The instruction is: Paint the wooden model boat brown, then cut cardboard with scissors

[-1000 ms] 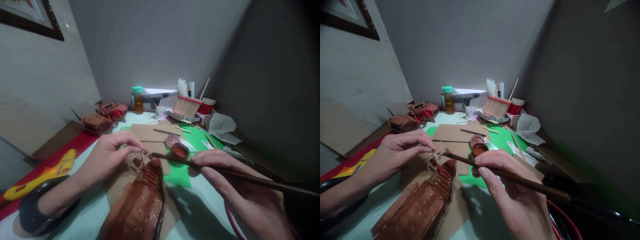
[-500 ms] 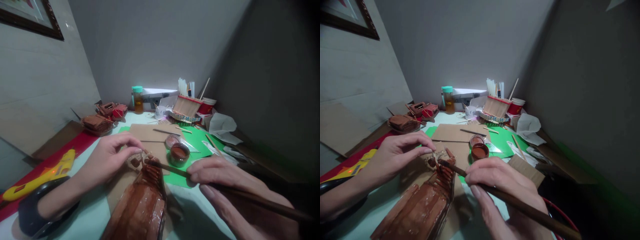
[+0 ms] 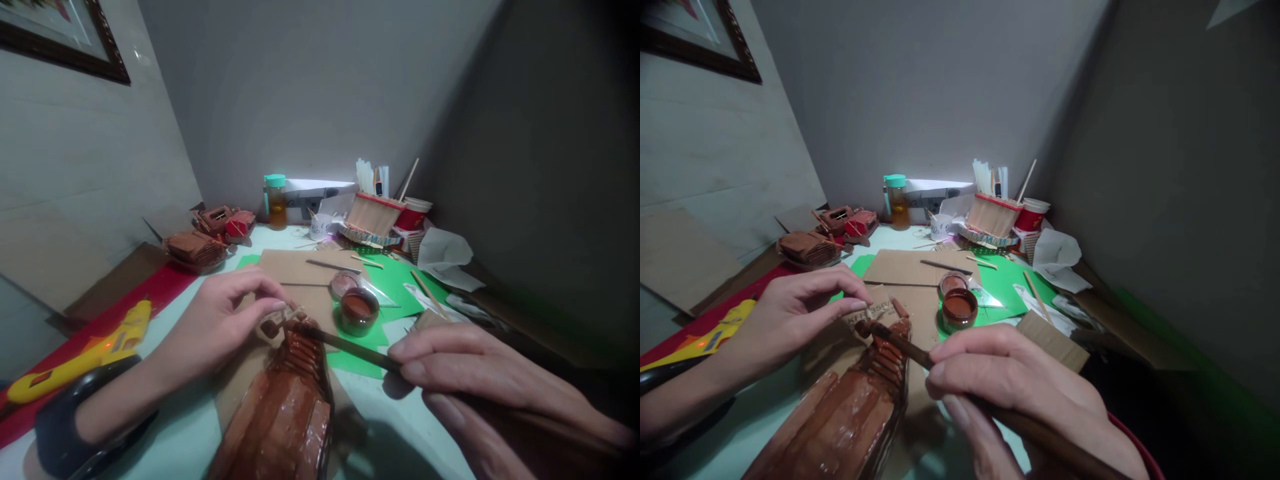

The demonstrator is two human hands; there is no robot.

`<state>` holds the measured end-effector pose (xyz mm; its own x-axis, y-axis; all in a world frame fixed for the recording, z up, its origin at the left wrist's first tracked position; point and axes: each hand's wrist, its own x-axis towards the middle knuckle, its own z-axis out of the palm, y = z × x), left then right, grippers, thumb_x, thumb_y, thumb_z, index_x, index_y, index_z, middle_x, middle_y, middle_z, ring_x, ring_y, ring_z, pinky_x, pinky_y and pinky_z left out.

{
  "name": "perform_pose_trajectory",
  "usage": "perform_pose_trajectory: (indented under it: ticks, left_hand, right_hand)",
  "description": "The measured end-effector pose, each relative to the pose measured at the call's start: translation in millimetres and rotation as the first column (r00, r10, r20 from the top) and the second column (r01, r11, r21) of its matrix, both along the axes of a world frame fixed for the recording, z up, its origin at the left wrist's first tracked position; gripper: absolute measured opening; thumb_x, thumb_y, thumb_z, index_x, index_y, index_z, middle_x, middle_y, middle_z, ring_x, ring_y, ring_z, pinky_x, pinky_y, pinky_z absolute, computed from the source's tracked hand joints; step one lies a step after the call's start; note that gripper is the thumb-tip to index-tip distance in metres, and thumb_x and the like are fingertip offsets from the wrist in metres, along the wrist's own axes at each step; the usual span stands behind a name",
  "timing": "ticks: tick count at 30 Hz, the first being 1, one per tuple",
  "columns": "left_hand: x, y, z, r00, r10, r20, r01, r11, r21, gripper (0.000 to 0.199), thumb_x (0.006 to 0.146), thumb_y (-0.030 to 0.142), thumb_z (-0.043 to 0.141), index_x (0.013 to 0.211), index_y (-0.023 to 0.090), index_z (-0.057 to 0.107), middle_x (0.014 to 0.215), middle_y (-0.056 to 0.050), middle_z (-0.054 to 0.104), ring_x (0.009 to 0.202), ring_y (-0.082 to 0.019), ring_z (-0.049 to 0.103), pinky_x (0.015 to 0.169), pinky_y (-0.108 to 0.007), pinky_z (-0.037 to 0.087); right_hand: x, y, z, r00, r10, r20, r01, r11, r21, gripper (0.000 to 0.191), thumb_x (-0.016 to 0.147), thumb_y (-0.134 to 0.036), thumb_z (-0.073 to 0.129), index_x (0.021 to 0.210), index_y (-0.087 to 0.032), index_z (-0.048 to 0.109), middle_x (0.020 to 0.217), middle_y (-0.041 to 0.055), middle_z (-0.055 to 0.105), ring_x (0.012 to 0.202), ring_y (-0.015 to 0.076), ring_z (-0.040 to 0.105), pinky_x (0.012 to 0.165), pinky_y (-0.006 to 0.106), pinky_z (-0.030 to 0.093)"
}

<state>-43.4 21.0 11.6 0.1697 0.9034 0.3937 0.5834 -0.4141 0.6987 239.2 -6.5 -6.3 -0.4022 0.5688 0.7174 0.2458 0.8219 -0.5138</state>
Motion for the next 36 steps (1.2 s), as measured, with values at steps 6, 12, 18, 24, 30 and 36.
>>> perform_pose_trajectory:
  ticks: [6, 12, 18, 24, 30, 36]
  left_hand:
    - [-2, 1, -2.1, 1.000, 0.010, 0.000, -0.010, 1.000, -0.008, 0.014, 0.087, 0.027, 0.065, 0.074, 0.025, 0.072, 0.080, 0.004, 0.073, 0.076, -0.013, 0.064, 0.076, -0.026, 0.043]
    - [-2, 2, -2.1, 1.000, 0.026, 0.006, -0.025, 0.999, -0.029, 0.014, 0.086, 0.027, 0.065, 0.074, 0.025, 0.072, 0.078, 0.005, 0.072, 0.075, -0.013, 0.064, 0.074, -0.026, 0.043]
    - [1, 0, -0.2, 1.000, 0.012, 0.013, -0.012, 0.999, -0.035, 0.013, 0.086, 0.026, 0.065, 0.075, 0.026, 0.073, 0.079, 0.005, 0.072, 0.076, -0.013, 0.064, 0.075, -0.026, 0.043]
    - [1, -1, -0.3, 1.000, -0.004, 0.030, 0.005, 1.000, -0.031, 0.015, 0.086, 0.027, 0.064, 0.073, 0.026, 0.072, 0.078, 0.006, 0.071, 0.074, -0.013, 0.063, 0.075, -0.027, 0.042]
    - [-1, 1, -3.1, 0.999, -0.014, 0.031, 0.015, 0.999, -0.036, 0.015, 0.088, 0.026, 0.064, 0.075, 0.029, 0.072, 0.080, 0.008, 0.071, 0.078, -0.012, 0.063, 0.077, -0.026, 0.042]
    - [-3, 0, -3.7, 1.000, -0.022, 0.016, 0.022, 0.999, -0.036, 0.016, 0.089, 0.026, 0.063, 0.076, 0.030, 0.072, 0.081, 0.008, 0.072, 0.078, -0.012, 0.063, 0.076, -0.026, 0.042]
  right_hand:
    - [5, 6, 0.6, 1.000, -0.029, -0.001, 0.029, 0.999, 0.039, 0.032, 0.087, -0.006, 0.064, 0.110, -0.028, 0.071, 0.102, 0.0021, 0.074, 0.093, 0.0182, 0.074, 0.086, 0.024, 0.061]
    - [5, 10, 3.8, 0.999, 0.033, 0.014, -0.034, 0.994, 0.099, 0.030, 0.083, -0.002, 0.065, 0.107, -0.021, 0.070, 0.093, 0.0026, 0.074, 0.088, 0.0172, 0.073, 0.079, 0.020, 0.062]
    - [-9, 1, -2.3, 0.992, -0.099, -0.075, 0.100, 0.995, 0.011, 0.022, 0.089, -0.008, 0.065, 0.102, -0.025, 0.071, 0.095, -0.0005, 0.074, 0.094, 0.0138, 0.072, 0.082, 0.016, 0.061]
    - [-11, 1, -5.3, 0.982, -0.123, -0.143, 0.126, 0.992, 0.012, 0.023, 0.090, -0.008, 0.064, 0.104, -0.024, 0.071, 0.096, 0.0000, 0.074, 0.093, 0.0133, 0.072, 0.080, 0.016, 0.061]
    - [-4, 1, 1.0, 0.996, -0.083, -0.030, 0.085, 0.994, 0.073, 0.022, 0.089, -0.008, 0.065, 0.106, -0.022, 0.070, 0.095, 0.0009, 0.073, 0.087, 0.0127, 0.073, 0.082, 0.016, 0.060]
    - [-9, -9, -1.0, 0.974, -0.217, -0.065, 0.223, 0.971, 0.093, 0.015, 0.094, -0.018, 0.065, 0.106, -0.026, 0.070, 0.097, -0.0015, 0.071, 0.089, 0.0088, 0.072, 0.080, 0.010, 0.055]
